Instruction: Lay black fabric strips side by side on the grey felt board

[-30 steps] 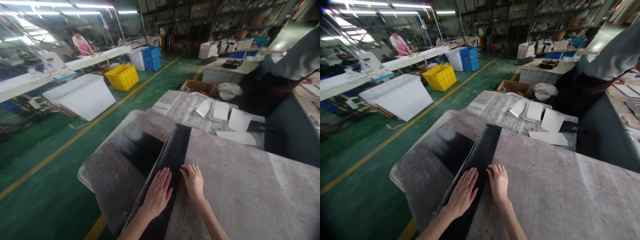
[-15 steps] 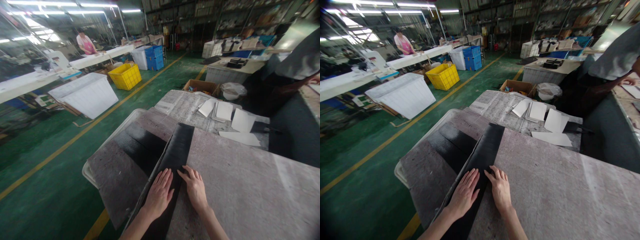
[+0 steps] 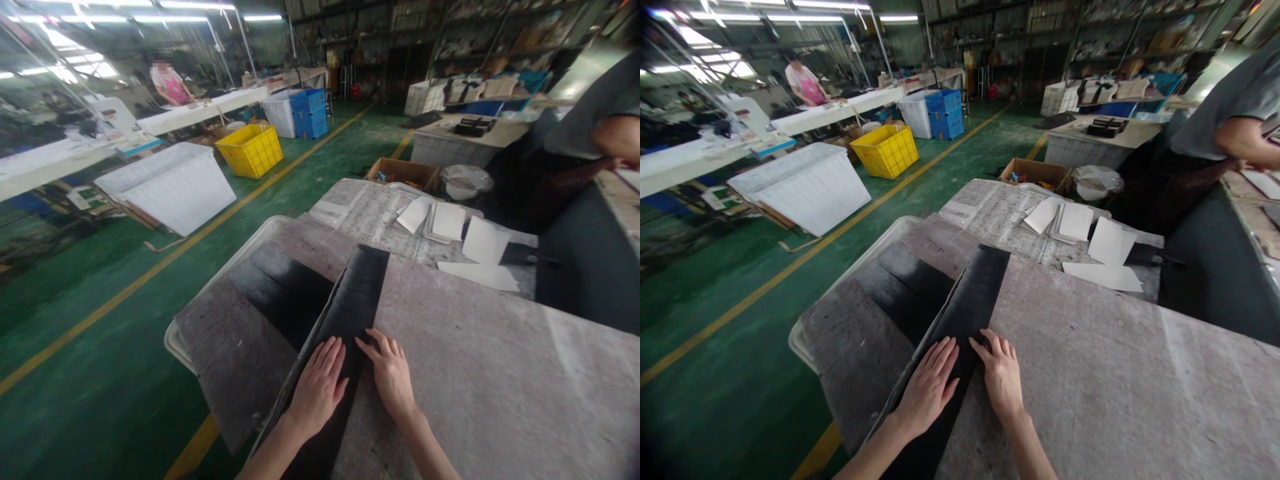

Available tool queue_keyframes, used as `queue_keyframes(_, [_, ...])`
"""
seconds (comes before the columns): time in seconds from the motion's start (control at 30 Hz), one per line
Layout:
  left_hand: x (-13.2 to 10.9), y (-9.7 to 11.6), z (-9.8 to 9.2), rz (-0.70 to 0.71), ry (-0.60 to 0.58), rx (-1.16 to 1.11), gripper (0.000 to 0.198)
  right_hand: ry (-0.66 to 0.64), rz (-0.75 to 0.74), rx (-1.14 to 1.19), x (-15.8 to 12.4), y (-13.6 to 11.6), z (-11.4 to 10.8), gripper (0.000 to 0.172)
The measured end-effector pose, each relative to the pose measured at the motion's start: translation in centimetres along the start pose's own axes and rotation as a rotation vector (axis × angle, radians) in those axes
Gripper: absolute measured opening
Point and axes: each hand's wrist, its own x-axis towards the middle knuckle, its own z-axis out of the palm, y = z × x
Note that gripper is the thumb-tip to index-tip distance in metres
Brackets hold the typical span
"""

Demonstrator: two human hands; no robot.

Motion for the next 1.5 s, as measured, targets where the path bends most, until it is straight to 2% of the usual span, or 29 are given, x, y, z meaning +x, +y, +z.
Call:
queue_keyframes(0.43, [-0.3,0.1,0.0,-0.038,0.031,-0.05,0.058,0.019,0.014,0.043,0.0,-0.2,-0.2,0.057])
queue_keyframes(0.67, [-0.4,0.1,0.1,-0.034,0.045,-0.065,0.056,0.144,0.05,0.319,-0.4,1.0,-0.1,0.044])
queue_keyframes(0.77, [-0.4,0.2,0.1,-0.035,0.048,-0.051,0.057,0.087,0.018,0.241,-1.2,0.6,-0.2,0.046])
queue_keyframes(0.87, [-0.4,0.2,0.1,-0.027,0.049,-0.032,0.059,0.033,0.001,0.124,-1.8,0.0,-0.1,0.055])
queue_keyframes(1.03, [-0.5,0.3,0.1,-0.024,0.06,-0.03,0.06,0.011,0.012,0.043,-1.9,-0.3,0.0,0.064])
queue_keyframes(1.27, [-0.6,0.3,0.1,-0.03,0.068,-0.039,0.058,0.028,0.009,0.056,-1.8,0.0,0.2,0.06])
queue_keyframes(1.4, [-0.7,0.3,0.0,-0.04,0.051,-0.061,0.057,0.09,0.003,0.131,-1.9,-0.2,-0.2,0.054])
queue_keyframes(1.5, [-0.8,0.4,-0.1,-0.066,0.043,-0.079,0.055,0.007,-0.065,0.072,-2.3,-0.9,-0.4,0.056])
